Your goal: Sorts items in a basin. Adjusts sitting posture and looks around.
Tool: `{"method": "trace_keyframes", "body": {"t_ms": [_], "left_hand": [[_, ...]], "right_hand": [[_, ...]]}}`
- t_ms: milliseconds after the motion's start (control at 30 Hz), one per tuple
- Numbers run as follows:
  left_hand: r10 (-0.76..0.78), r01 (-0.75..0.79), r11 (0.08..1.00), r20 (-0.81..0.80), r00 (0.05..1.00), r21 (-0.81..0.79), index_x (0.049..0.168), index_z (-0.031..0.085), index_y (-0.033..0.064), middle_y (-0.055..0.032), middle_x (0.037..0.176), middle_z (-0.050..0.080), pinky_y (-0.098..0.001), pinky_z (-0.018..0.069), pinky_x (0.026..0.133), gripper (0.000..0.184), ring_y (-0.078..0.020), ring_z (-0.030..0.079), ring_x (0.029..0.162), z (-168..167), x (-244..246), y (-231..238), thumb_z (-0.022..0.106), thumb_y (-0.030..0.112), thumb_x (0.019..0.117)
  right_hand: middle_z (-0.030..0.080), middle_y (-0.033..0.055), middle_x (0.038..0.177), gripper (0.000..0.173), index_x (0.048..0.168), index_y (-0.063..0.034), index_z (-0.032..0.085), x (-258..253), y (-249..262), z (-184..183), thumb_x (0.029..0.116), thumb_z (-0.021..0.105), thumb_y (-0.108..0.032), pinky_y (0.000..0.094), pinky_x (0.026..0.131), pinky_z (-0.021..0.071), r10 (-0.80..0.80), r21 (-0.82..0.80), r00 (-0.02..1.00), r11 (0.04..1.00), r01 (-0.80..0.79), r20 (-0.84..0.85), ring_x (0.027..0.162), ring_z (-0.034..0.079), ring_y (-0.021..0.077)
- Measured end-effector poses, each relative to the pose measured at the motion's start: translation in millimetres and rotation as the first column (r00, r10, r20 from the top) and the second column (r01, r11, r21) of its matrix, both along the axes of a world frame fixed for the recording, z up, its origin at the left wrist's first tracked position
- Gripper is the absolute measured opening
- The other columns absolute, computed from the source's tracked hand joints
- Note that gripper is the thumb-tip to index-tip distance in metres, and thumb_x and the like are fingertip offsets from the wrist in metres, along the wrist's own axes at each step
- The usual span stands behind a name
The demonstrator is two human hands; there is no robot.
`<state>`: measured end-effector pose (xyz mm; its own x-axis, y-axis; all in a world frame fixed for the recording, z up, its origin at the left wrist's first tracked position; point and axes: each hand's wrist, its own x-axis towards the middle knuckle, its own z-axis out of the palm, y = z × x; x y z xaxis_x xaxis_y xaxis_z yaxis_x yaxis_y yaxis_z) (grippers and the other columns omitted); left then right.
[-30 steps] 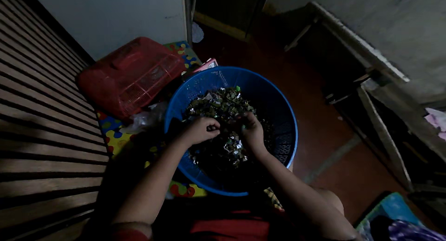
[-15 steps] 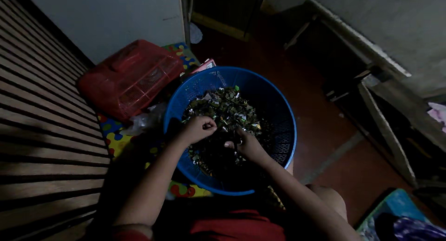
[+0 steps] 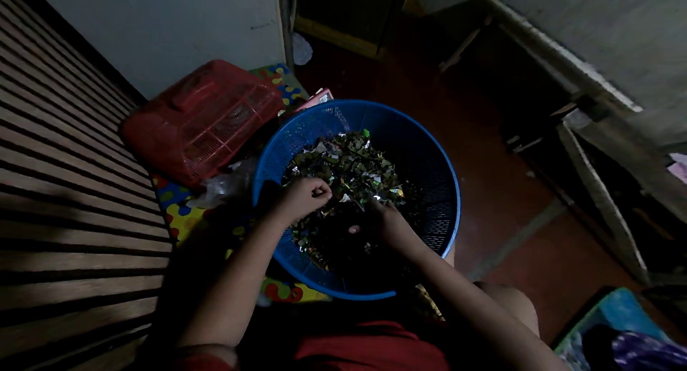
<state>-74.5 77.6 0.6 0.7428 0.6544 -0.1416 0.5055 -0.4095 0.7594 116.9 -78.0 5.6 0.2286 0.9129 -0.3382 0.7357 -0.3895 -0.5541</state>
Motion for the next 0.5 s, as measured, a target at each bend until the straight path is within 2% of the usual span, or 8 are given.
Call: {"method": "trace_keyframes", "body": {"t_ms": [100,200,300,400,500], "left_hand": [[-0.008,0.008,1.0,-0.006,1.0,-0.019,0.107,0.073,0.0034,-0.0114,0.099,0.072,-0.0425,0.0587,0.085,0.017,-0.0199,0.07,0.087,0.6,2.4,-1.2,0.068,0.017,0.0994],[-0.026,0.026,1.0,0.0,1.0,-0.004,0.105,0.073,0.0041,-0.0099,0.096,0.072,-0.0402,0.0589,0.083,0.015,-0.0181,0.07,0.085,0.8,2.1,-2.3,0.068,0.018,0.0993],[-0.027,0.027,1.0,-0.023,0.999,0.011,0.104,0.074,0.0051,-0.0096,0.095,0.072,-0.0404,0.0583,0.083,0.015,-0.0182,0.069,0.085,0.5,2.7,-2.5,0.069,0.019,0.0989],[-0.03,0.03,0.999,-0.022,0.999,0.015,0.105,0.074,0.0044,-0.0107,0.096,0.072,-0.0417,0.0583,0.084,0.016,-0.0195,0.07,0.086,-0.2,2.8,-2.4,0.068,0.018,0.0994],[-0.028,0.028,1.0,0.0,1.0,0.011,0.106,0.073,0.0044,-0.0107,0.097,0.072,-0.0413,0.0586,0.084,0.016,-0.0192,0.07,0.086,0.1,2.2,-1.9,0.068,0.018,0.0999]], "right_hand": [[0.068,0.0183,0.11,0.073,0.125,-0.0031,0.062,-3.0,-0.1,-4.6,0.0845,0.074,-0.063,0.0559,0.098,0.0498,0.018,0.038,1.0,0.999,-0.019,0.025,0.112,0.062,0.0385],[0.068,0.0178,0.108,0.076,0.13,-0.0038,0.061,-4.5,3.2,-1.8,0.0858,0.071,-0.065,0.0562,0.096,0.0506,0.002,0.046,1.0,0.999,-0.002,0.0,0.108,0.063,0.0372],[0.068,0.0164,0.098,0.064,0.121,-0.0046,0.064,-5.3,6.9,1.9,0.0896,0.07,-0.06,0.054,0.086,0.0535,-0.038,0.065,0.999,0.997,0.039,-0.008,0.095,0.067,0.0326],[0.069,0.0143,0.091,0.053,0.114,-0.0051,0.067,-5.2,6.9,1.3,0.0931,0.069,-0.054,0.0537,0.081,0.0541,-0.062,0.083,0.998,0.995,0.061,0.007,0.087,0.068,0.0306],[0.068,0.0135,0.089,0.054,0.114,-0.0046,0.067,-0.1,2.5,-1.3,0.0918,0.07,-0.054,0.0527,0.078,0.0541,-0.067,0.087,0.997,0.994,0.07,-0.038,0.083,0.066,0.0291]]}}
